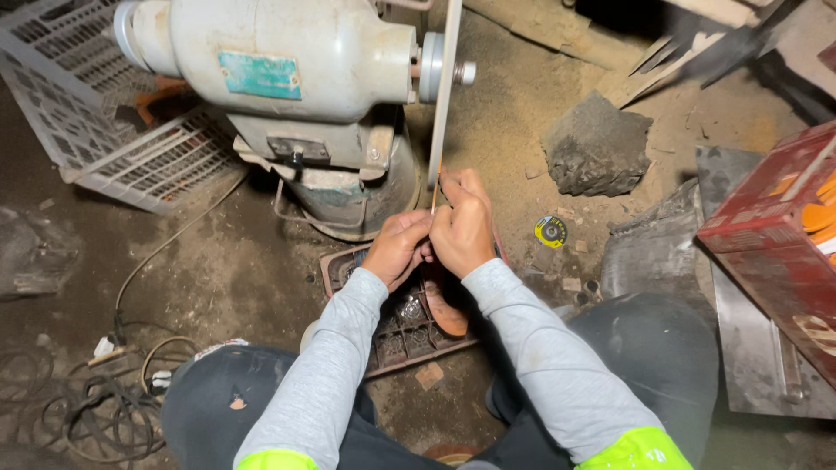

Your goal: The person sits on the floor and uses a bench grinder to smooth the edges of small orange and gray shoe parts. They pick each part from a tray, press it against the spinning wheel, and return it to the tray.

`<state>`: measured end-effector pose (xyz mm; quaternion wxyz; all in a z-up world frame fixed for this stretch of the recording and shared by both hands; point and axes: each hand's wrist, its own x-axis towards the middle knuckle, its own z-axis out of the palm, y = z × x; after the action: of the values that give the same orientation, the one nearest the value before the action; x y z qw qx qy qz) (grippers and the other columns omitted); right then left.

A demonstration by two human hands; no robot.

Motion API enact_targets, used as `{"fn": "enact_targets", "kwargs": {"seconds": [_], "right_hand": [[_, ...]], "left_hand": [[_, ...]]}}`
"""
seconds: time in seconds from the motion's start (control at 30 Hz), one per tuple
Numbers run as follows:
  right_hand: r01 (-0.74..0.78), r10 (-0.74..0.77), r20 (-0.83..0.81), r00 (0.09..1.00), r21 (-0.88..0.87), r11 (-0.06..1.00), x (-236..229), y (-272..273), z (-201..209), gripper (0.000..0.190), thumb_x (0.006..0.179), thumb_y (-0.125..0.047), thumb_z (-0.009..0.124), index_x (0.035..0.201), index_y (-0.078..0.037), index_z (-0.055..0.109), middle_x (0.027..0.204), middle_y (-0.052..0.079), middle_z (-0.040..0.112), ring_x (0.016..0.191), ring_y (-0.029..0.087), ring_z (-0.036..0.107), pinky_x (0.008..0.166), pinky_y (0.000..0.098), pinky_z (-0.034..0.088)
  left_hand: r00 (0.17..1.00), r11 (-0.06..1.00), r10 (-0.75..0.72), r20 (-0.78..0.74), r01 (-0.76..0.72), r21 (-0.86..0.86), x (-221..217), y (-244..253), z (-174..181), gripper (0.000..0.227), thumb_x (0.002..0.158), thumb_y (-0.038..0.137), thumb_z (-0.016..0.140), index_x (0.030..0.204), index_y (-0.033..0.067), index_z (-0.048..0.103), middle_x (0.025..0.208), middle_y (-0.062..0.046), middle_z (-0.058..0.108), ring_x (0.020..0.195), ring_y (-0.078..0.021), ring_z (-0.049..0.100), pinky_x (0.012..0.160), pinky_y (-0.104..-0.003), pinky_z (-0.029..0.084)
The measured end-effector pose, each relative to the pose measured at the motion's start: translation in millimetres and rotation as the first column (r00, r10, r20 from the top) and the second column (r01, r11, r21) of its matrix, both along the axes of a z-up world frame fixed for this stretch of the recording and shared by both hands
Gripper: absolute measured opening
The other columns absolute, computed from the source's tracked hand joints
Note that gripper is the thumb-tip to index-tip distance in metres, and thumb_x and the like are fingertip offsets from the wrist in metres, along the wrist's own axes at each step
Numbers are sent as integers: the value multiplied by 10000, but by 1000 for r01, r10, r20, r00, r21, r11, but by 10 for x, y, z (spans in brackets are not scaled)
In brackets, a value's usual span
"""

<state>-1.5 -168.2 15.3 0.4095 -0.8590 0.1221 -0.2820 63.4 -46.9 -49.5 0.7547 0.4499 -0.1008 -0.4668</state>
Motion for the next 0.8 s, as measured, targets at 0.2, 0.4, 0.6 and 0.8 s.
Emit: {"fn": "enact_targets", "kwargs": {"seconds": [0.2, 0.4, 0.6, 0.8], "right_hand": [[-239, 265, -163, 950, 163, 957, -353, -289, 81, 394, 808, 55, 476, 1115, 43, 723, 960, 166, 688, 897, 309, 691, 841, 366, 556], [-242, 277, -111, 954, 255, 936, -354, -420, 226, 351, 852, 37, 515, 1148, 45, 703, 946, 132, 703, 884, 246, 695, 820, 322, 546], [-55, 49, 67, 997, 80, 995, 51, -162, 201, 484, 815, 74, 473, 1250, 58, 683, 1070, 171, 650, 987, 268, 677, 884, 323, 546], [-13, 5, 111, 994, 71, 997, 44, 5, 98, 532, 791, 95, 450, 1275, 82, 671, 1055, 179, 599, 999, 293, 646, 910, 341, 531]], "left_hand": [[956, 966, 26, 292, -99, 240, -369, 159, 24, 329, 971, 176, 648, 1245, -6, 658, 813, 19, 605, 695, -79, 556, 633, -250, 509], [959, 992, 80, 271, -103, 71, -276, 5, 69, 320, 947, 136, 670, 1225, -21, 644, 955, 41, 666, 838, -49, 599, 765, -224, 502], [998, 997, 38, 48, -34, -76, 87, -131, 171, 201, 1039, 149, 629, 1119, -32, 664, 823, 8, 583, 676, -91, 492, 636, -262, 445], [999, 1000, 20, 36, -20, 18, 64, -53, 137, 230, 1009, 125, 591, 1172, -7, 686, 858, 23, 624, 681, -67, 491, 616, -222, 408]]}}
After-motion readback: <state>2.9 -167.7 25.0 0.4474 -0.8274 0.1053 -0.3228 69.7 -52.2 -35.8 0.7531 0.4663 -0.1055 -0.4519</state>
